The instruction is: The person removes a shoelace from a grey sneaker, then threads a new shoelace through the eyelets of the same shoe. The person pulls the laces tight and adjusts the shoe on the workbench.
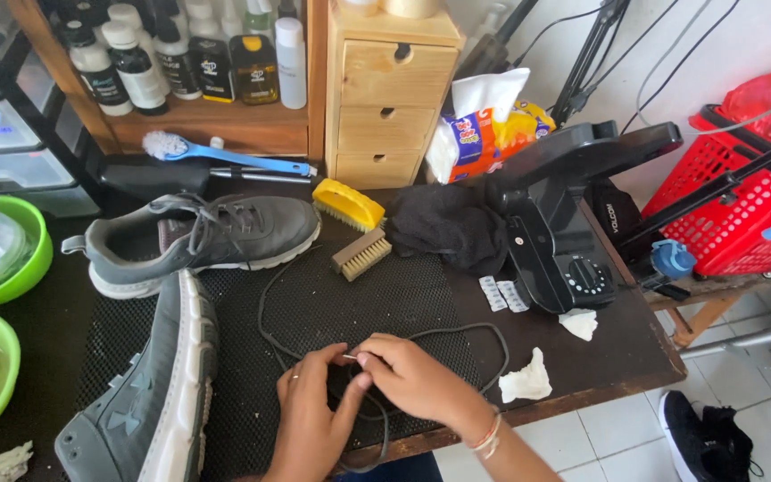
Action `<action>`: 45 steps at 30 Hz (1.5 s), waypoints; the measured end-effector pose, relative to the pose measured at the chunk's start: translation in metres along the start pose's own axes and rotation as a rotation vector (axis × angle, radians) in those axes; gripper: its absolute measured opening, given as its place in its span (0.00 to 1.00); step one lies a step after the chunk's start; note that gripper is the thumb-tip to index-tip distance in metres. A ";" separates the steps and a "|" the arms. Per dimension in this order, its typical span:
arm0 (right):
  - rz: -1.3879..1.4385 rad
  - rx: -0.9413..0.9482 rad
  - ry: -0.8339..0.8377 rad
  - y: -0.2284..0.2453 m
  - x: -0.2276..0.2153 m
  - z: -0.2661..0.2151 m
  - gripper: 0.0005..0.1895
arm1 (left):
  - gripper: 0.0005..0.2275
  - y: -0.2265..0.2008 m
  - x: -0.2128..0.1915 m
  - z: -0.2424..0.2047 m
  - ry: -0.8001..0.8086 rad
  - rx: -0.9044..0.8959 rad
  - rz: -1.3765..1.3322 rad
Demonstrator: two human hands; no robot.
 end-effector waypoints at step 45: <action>0.968 -0.175 -0.521 -0.074 -0.233 0.020 0.23 | 0.16 -0.017 0.006 0.012 0.014 0.076 0.460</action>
Point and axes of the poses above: each hand's wrist, its own z-axis towards the middle knuckle, its own x-axis out of the palm, y = z × x, the point moved 8 cm from there along z, towards the middle knuckle
